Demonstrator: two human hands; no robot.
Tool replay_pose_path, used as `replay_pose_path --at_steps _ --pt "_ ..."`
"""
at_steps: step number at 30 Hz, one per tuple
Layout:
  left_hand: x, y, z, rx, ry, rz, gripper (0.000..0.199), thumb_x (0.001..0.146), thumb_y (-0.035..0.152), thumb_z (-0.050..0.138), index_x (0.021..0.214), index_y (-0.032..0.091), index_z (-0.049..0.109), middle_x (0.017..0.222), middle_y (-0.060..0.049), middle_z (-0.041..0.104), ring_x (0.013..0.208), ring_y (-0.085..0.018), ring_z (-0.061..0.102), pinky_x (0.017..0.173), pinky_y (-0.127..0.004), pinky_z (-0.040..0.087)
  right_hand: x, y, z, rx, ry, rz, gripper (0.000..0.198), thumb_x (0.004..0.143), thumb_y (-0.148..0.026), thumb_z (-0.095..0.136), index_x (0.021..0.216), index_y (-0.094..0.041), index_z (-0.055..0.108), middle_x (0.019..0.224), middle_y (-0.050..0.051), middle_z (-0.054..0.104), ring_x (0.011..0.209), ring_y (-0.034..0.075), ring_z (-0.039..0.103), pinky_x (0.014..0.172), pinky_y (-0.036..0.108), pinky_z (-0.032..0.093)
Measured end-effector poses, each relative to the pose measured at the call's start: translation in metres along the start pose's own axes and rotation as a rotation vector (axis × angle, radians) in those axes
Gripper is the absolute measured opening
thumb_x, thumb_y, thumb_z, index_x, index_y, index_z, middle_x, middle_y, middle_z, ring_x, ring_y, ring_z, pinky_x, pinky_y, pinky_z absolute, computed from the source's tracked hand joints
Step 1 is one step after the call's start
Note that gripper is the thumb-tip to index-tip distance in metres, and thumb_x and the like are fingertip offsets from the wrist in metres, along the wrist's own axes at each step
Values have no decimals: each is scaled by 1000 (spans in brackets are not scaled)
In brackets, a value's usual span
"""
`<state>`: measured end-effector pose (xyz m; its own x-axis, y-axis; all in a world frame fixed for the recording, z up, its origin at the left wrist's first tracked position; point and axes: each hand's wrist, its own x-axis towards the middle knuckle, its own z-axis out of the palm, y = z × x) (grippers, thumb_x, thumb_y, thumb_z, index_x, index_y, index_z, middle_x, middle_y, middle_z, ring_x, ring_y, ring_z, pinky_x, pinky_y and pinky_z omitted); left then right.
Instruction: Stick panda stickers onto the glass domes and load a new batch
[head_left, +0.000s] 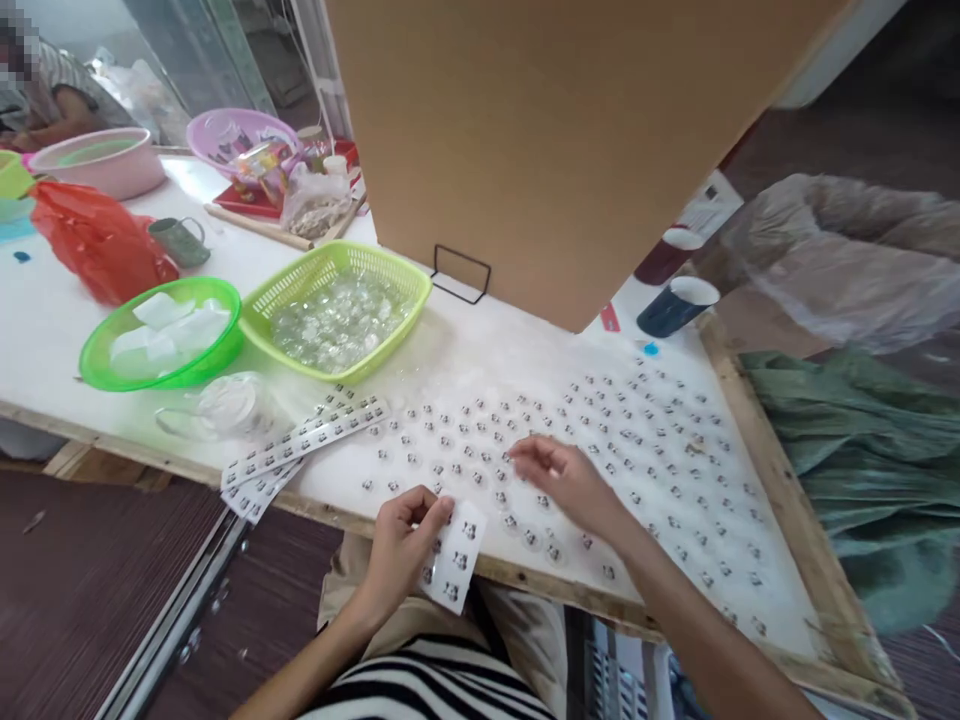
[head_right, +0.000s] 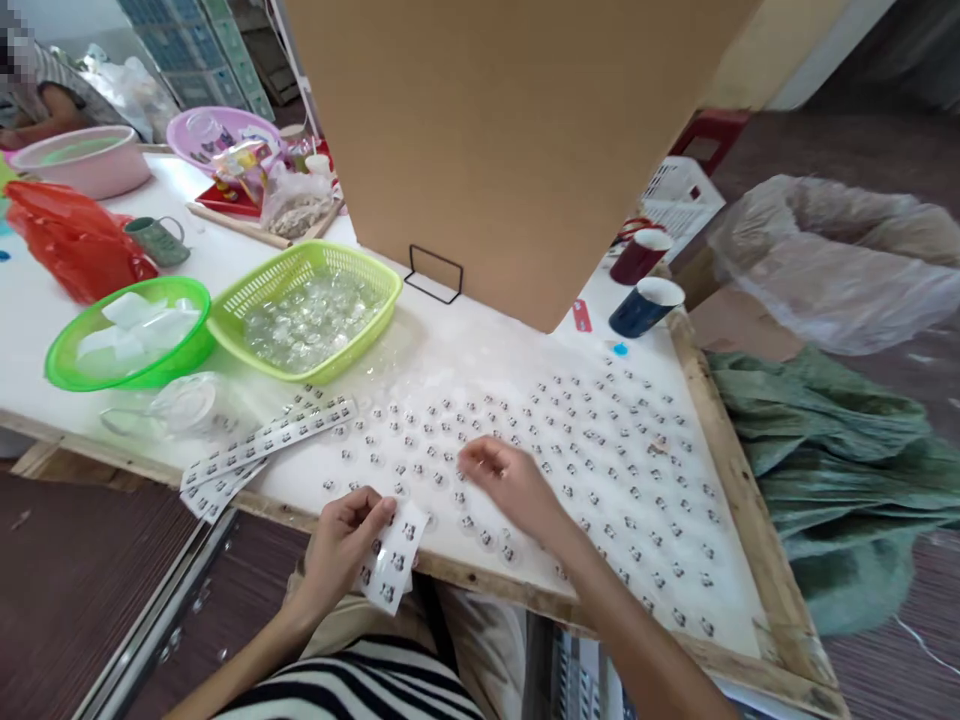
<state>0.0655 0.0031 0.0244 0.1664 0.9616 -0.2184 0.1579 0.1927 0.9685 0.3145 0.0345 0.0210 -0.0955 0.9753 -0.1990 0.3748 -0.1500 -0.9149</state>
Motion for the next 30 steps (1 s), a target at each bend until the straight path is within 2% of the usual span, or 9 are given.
replay_pose_path --at_steps 3,6,8,11,13,16,21,27,30 --pt "-1 5 2 31 38 13 41 86 46 62 61 16 51 55 5 40 52 -9 34 47 -20 27 -32 -33 43 42 -221 16 33 80 -46 70 101 -22 65 82 0 63 73 15 52 68 28 40" --pt "-2 7 1 49 31 28 41 89 44 60 60 17 49 55 5 39 52 -9 33 49 -20 28 -39 -41 57 69 -219 40 21 83 -41 67 84 -20 62 71 -2 54 68 13 47 66 27 37" --pt "-3 6 -1 57 4 55 38 90 42 60 64 17 52 57 5 41 54 -9 36 51 -21 32 -37 -39 57 89 -205 43 24 87 -41 62 76 -20 59 68 -3 49 66 13 44 63 27 35" --pt "-3 3 -3 64 -39 113 23 87 39 65 84 16 62 69 2 51 62 -11 44 57 -21 37 -35 -37 53 110 -229 41 28 90 -42 57 74 -19 57 66 -3 48 65 12 42 61 26 33" --pt "-4 0 -3 16 -76 95 24 87 39 65 92 15 62 71 2 52 62 -11 45 57 -21 37 -35 -36 52 111 -260 39 33 93 -43 53 70 -19 55 65 -2 49 63 12 43 59 26 33" --pt "-3 0 -1 -87 -107 9 31 86 44 65 78 15 58 62 4 47 56 -9 41 51 -20 34 -38 -35 53 99 -265 19 35 94 -43 51 70 -19 53 66 -2 49 64 12 43 59 26 33" --pt "-4 7 0 -87 -32 -11 41 83 50 66 65 17 50 54 7 38 49 -7 33 45 -18 27 -41 -33 56 104 -194 -9 20 87 -39 64 90 -21 58 72 -4 49 67 12 42 62 25 35" --pt "-7 9 0 -9 -28 -6 44 85 52 63 62 16 51 53 5 40 50 -8 34 45 -19 28 -42 -34 54 138 -233 2 29 93 -43 54 77 -20 59 69 -1 54 67 14 47 63 27 37" --pt "-8 8 0 6 -78 20 41 87 52 61 70 15 57 59 3 46 54 -9 40 49 -20 32 -42 -32 54 127 -189 -24 26 93 -43 54 82 -21 61 70 -1 55 67 14 49 63 27 38"
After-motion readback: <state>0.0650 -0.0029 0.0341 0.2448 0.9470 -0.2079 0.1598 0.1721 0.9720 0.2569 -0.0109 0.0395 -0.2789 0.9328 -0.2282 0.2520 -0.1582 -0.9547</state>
